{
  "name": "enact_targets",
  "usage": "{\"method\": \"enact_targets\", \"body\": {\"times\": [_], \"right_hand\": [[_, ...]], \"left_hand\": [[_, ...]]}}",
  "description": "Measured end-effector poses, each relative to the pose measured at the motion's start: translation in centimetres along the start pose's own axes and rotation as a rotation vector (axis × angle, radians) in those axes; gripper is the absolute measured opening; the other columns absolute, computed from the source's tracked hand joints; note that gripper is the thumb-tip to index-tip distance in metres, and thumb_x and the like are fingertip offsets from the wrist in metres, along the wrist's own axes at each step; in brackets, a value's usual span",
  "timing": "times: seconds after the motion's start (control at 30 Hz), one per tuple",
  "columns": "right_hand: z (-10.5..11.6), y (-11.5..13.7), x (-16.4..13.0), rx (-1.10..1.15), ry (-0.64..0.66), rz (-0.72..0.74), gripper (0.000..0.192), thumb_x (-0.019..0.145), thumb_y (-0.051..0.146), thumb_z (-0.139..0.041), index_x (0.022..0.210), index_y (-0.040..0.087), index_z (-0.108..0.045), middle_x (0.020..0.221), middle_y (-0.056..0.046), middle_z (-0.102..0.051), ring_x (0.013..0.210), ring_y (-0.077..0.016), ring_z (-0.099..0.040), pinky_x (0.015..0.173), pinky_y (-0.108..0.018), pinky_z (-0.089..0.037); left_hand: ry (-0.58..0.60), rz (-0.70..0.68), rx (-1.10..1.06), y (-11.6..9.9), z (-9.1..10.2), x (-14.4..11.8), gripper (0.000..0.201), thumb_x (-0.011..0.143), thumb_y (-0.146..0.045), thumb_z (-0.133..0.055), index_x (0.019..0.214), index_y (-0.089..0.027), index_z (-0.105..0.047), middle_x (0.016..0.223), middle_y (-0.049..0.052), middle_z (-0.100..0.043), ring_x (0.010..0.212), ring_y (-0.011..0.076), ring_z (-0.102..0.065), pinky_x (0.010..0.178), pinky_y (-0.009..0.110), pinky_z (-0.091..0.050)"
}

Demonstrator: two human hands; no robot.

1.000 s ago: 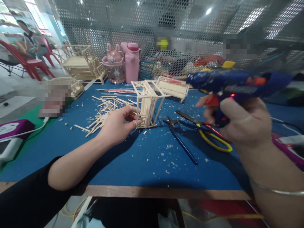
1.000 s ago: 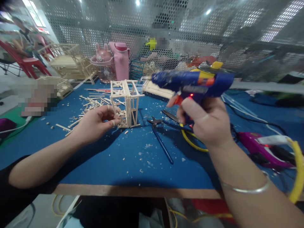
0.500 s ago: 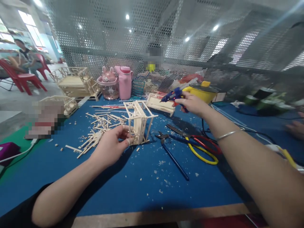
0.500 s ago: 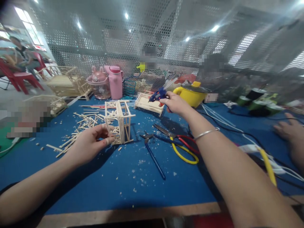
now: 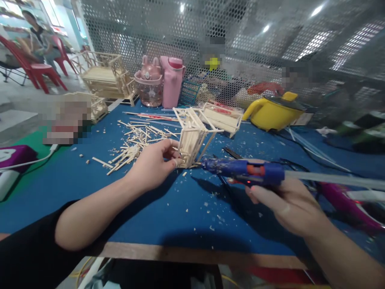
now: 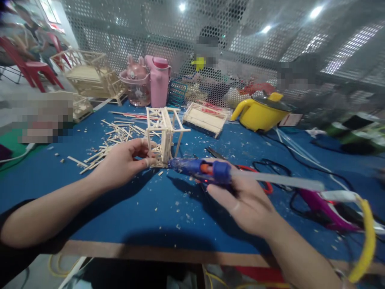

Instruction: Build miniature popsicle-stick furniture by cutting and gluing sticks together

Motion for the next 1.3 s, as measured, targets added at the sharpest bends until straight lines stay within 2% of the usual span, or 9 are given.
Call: {"method": "enact_targets", "body": {"times": [0.1,0.2,0.4,0.53,0.7,0.93,1.07,1.17,1.3], "right_hand": [[-1.6,0.2,-0.2,-0.108,0.064,0.053,0.038,0.082,0.051,-0.058,0.112,0.028,-0.069,0.050,0.001,-0.056,0.050,-0.0219,-0.056,0.048,-0.034,-0.046],[-1.9,0.5,0.5,-0.127,0.049,0.078,0.037,0.084,0.054,-0.055,0.107,0.030,-0.071,0.056,-0.002,-0.060,0.061,-0.0270,-0.061,0.056,-0.039,-0.049],[-2.0,0.9,0.3,-0.143,0.057,0.106,0.036,0.084,0.051,-0.055,0.110,0.029,-0.069,0.077,-0.006,-0.069,0.059,-0.0256,-0.060,0.055,-0.040,-0.047],[1.6,-0.2,1.2,-0.153,-0.096,0.073,0.034,0.083,0.050,-0.057,0.107,0.030,-0.067,0.073,-0.004,-0.068,0.060,-0.0263,-0.060,0.058,-0.042,-0.048],[6.8,-1.1,6.6,-0.252,-0.299,0.059,0.021,0.083,0.048,-0.057,0.082,0.027,-0.062,0.058,-0.001,-0.060,0.056,-0.0228,-0.055,0.060,-0.039,-0.043],[6.1,-0.9,9.0,-0.013,-0.222,0.095,0.022,0.085,0.047,-0.055,0.083,0.025,-0.059,0.049,0.004,-0.054,0.047,-0.0159,-0.049,0.054,-0.032,-0.040],[5.5,-0.6,8.4,0.035,-0.189,0.077,0.025,0.084,0.047,-0.056,0.085,0.023,-0.060,0.049,0.004,-0.053,0.047,-0.0150,-0.048,0.053,-0.030,-0.039],[5.4,0.1,8.3,0.055,-0.194,0.081,0.026,0.083,0.048,-0.056,0.086,0.023,-0.059,0.050,0.004,-0.053,0.046,-0.0150,-0.048,0.052,-0.030,-0.039],[4.7,0.9,8.1,0.068,-0.190,0.100,0.029,0.084,0.050,-0.055,0.088,0.021,-0.061,0.051,0.004,-0.054,0.046,-0.0155,-0.049,0.053,-0.031,-0.041]], "left_hand": [[-0.003,0.004,0.029,-0.2,0.1,0.0,0.021,0.074,-0.016,-0.062,0.094,-0.019,-0.065,0.079,0.000,-0.069,0.072,0.0148,-0.063,0.071,0.028,-0.051],[-0.026,0.008,0.007,-0.2,0.2,-0.1,0.020,0.073,-0.017,-0.064,0.092,-0.019,-0.065,0.077,0.000,-0.069,0.070,0.0155,-0.063,0.069,0.027,-0.050],[-0.037,-0.001,0.009,-0.3,0.2,-0.1,0.015,0.074,-0.018,-0.066,0.088,-0.020,-0.066,0.075,0.000,-0.069,0.069,0.0158,-0.063,0.068,0.028,-0.050],[-0.018,0.011,-0.008,-0.1,0.0,-0.1,0.019,0.075,-0.019,-0.064,0.094,-0.019,-0.065,0.078,0.001,-0.070,0.072,0.0167,-0.065,0.070,0.029,-0.050],[0.008,0.080,-0.046,0.7,-0.6,-0.2,0.031,0.077,-0.024,-0.063,0.107,-0.019,-0.061,0.086,0.004,-0.069,0.078,0.0177,-0.065,0.076,0.034,-0.051],[-0.101,0.034,-0.042,-0.3,-0.6,-0.1,0.046,0.077,-0.037,-0.066,0.116,-0.018,-0.051,0.110,0.010,-0.060,0.105,0.0238,-0.059,0.086,0.041,-0.052],[-0.313,-0.201,0.118,-3.7,-0.6,0.1,0.083,0.071,-0.036,-0.072,0.140,-0.019,-0.029,0.140,0.017,-0.040,0.126,0.0336,-0.045,0.103,0.051,-0.043],[-0.254,-0.250,0.120,-4.4,-3.1,0.6,0.106,0.071,-0.027,-0.072,0.150,-0.024,-0.003,0.154,0.018,-0.018,0.137,0.0394,-0.031,0.109,0.057,-0.036],[-0.197,-0.323,0.100,-4.2,-5.1,1.2,0.105,0.076,-0.022,-0.066,0.151,-0.028,0.008,0.156,0.017,-0.015,0.141,0.0378,-0.028,0.112,0.057,-0.034]]}}
Point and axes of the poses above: each hand's wrist, its own x-axis towards the middle knuckle, its own z-axis out of the back of the hand, y = z × x, the point moved 9 cm from there along x, towards the middle knuckle
